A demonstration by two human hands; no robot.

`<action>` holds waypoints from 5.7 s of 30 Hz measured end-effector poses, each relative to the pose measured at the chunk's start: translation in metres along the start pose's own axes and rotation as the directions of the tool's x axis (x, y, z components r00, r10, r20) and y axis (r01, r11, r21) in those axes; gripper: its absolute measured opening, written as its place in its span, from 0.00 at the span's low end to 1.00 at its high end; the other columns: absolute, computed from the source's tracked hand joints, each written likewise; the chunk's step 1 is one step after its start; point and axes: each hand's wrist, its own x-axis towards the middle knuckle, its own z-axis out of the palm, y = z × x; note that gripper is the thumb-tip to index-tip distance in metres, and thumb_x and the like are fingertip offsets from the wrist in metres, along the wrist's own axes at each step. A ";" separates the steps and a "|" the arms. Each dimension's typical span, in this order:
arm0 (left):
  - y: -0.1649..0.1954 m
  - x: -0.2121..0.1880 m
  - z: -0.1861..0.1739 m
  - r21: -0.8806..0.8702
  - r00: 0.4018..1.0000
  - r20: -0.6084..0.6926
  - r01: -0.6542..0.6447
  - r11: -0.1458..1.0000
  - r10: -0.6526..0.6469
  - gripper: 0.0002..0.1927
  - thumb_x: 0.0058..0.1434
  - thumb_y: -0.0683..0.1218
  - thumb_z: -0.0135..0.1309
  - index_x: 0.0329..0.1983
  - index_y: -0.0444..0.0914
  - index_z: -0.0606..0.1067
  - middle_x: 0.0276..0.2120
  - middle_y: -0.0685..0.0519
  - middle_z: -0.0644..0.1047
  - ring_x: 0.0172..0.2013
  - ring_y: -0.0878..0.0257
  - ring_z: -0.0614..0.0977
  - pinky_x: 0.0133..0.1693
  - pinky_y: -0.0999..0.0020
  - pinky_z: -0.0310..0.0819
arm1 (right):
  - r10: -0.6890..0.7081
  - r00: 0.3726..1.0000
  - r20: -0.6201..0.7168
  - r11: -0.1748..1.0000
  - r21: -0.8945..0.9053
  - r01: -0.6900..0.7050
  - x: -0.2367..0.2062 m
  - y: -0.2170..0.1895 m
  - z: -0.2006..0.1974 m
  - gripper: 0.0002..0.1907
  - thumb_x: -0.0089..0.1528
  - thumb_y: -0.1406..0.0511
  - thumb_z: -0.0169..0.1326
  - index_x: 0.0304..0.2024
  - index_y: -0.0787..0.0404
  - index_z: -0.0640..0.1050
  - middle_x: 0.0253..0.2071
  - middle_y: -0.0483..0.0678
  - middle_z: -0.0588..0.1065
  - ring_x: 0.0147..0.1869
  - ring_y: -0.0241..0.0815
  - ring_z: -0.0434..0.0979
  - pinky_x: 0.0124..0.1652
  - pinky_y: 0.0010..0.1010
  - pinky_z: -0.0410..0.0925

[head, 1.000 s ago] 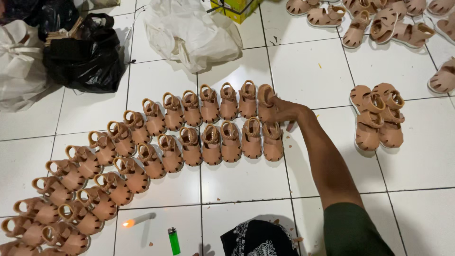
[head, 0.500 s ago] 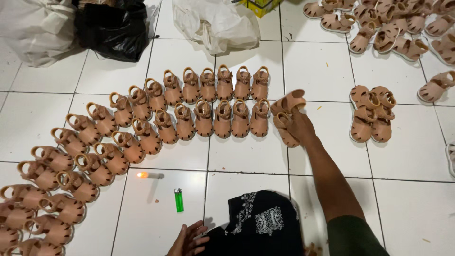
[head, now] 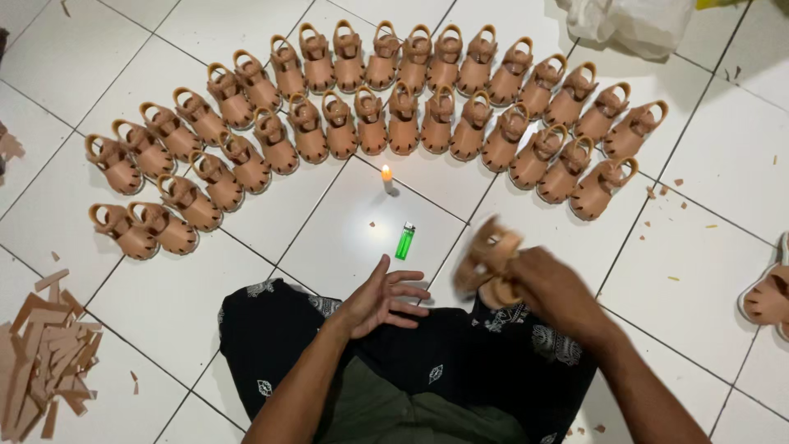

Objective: The person sits on the floor and uses a lighter to melt the tip of a white candle. They then apply the melted wax to the interior of small brown sandals, one at a time, before placing them back in a row on the floor.

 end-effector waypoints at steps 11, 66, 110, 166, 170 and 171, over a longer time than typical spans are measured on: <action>-0.027 -0.049 -0.069 -0.398 0.956 0.124 -0.197 0.896 0.265 0.43 0.69 0.71 0.37 0.72 0.35 0.61 0.66 0.37 0.68 0.62 0.37 0.74 0.55 0.33 0.75 | 0.428 0.902 0.047 0.896 0.109 -0.431 0.101 -0.038 0.063 0.16 0.63 0.65 0.54 0.52 0.64 0.78 0.41 0.61 0.82 0.40 0.56 0.84 0.42 0.43 0.75; 0.105 0.108 -0.091 0.428 0.447 -0.257 -0.742 0.516 0.857 0.31 0.79 0.54 0.20 0.79 0.34 0.48 0.78 0.41 0.52 0.78 0.51 0.51 0.76 0.59 0.42 | 0.488 0.843 -0.227 0.862 0.279 -0.424 0.215 -0.082 0.076 0.28 0.73 0.53 0.39 0.70 0.59 0.67 0.63 0.60 0.70 0.64 0.52 0.72 0.61 0.42 0.65; 0.089 0.114 -0.100 0.349 0.532 -0.262 -0.726 0.593 0.805 0.35 0.77 0.60 0.15 0.79 0.34 0.45 0.78 0.39 0.48 0.78 0.50 0.48 0.75 0.58 0.41 | 0.430 0.876 -0.219 0.903 0.081 -0.423 0.215 -0.084 0.088 0.30 0.74 0.50 0.41 0.72 0.59 0.66 0.60 0.62 0.69 0.64 0.58 0.68 0.62 0.49 0.63; 0.055 0.062 -0.084 0.223 0.652 -0.179 -0.703 0.676 0.737 0.36 0.71 0.57 0.43 0.77 0.38 0.50 0.69 0.45 0.63 0.67 0.54 0.68 0.61 0.58 0.70 | 0.401 0.900 -0.172 0.608 0.784 -0.121 0.184 -0.103 0.079 0.49 0.56 0.68 0.67 0.72 0.51 0.52 0.55 0.55 0.72 0.58 0.49 0.75 0.58 0.40 0.71; 0.036 0.030 -0.072 -0.029 0.831 -0.068 -0.555 0.831 0.553 0.27 0.69 0.52 0.56 0.62 0.29 0.68 0.44 0.48 0.75 0.43 0.62 0.78 0.41 0.68 0.77 | 0.323 0.933 -0.159 0.675 0.729 -0.110 0.148 -0.122 0.079 0.39 0.61 0.66 0.63 0.70 0.55 0.60 0.66 0.59 0.65 0.69 0.53 0.67 0.66 0.43 0.65; 0.033 0.022 -0.070 -0.035 0.842 -0.059 -0.539 0.841 0.537 0.26 0.68 0.52 0.57 0.60 0.32 0.68 0.40 0.51 0.74 0.39 0.65 0.76 0.38 0.70 0.73 | 0.261 0.941 -0.214 0.729 0.683 -0.047 0.141 -0.120 0.072 0.31 0.64 0.66 0.61 0.68 0.58 0.65 0.72 0.59 0.60 0.76 0.54 0.62 0.71 0.44 0.61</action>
